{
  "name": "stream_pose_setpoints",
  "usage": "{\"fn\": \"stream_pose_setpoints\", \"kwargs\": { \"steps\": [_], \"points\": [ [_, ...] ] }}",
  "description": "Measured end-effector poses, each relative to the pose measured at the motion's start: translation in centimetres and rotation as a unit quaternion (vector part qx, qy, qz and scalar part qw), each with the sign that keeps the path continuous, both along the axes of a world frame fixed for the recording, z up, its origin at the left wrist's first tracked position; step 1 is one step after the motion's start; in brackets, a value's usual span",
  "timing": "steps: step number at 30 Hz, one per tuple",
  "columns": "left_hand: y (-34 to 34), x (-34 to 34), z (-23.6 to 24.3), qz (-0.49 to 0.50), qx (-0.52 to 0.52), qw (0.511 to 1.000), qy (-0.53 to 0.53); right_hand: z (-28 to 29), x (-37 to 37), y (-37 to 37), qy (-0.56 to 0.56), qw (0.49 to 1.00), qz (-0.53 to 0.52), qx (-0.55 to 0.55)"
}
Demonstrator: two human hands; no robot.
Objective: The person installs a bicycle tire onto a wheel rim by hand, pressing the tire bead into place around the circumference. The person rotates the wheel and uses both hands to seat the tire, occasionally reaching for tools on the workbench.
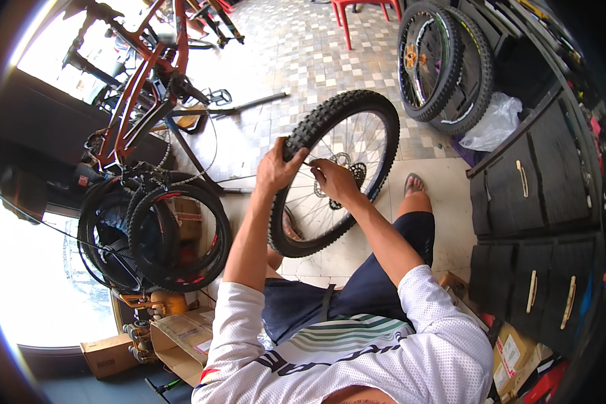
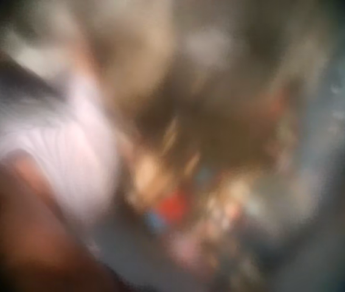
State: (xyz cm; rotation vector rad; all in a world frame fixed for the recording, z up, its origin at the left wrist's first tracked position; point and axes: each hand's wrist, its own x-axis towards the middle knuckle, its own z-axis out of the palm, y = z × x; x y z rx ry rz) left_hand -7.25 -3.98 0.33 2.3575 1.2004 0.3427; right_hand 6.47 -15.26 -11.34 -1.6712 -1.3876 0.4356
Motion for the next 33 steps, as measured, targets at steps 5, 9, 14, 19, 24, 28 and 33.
{"fn": "stream_pose_setpoints", "kwargs": {
  "steps": [5, 9, 14, 19, 24, 28, 33],
  "points": [
    [-1.2, 1.9, 0.1, 0.027, 0.027, 0.999, 0.023, -0.1, 1.0, 2.2, -0.012, 0.999, 0.049, -0.013],
    [-1.3, 3.0, 0.1, 0.036, 0.038, 0.998, 0.025, 0.0, 2.5, 2.6, -0.004, 0.997, 0.079, 0.011],
    [-2.0, 5.0, 0.9, 0.048, 0.038, 0.998, 0.019, -0.4, 3.3, 2.3, -0.044, 0.998, 0.036, 0.009],
    [-2.8, 6.3, 1.7, 0.076, 0.005, 0.997, 0.032, -0.9, 2.6, 2.0, -0.078, 0.996, -0.041, 0.020],
    [-3.8, 8.0, 2.2, 0.081, 0.005, 0.997, 0.021, -2.1, 2.2, 1.5, -0.035, 0.990, -0.130, 0.037],
    [-4.1, 8.5, 2.2, 0.094, -0.003, 0.995, 0.019, -1.8, 3.1, 1.1, 0.028, 0.991, -0.096, 0.090],
    [-4.1, 7.3, 1.0, 0.101, 0.020, 0.995, 0.003, -0.5, 5.8, 0.8, 0.089, 0.994, 0.061, 0.005]
  ]
}}
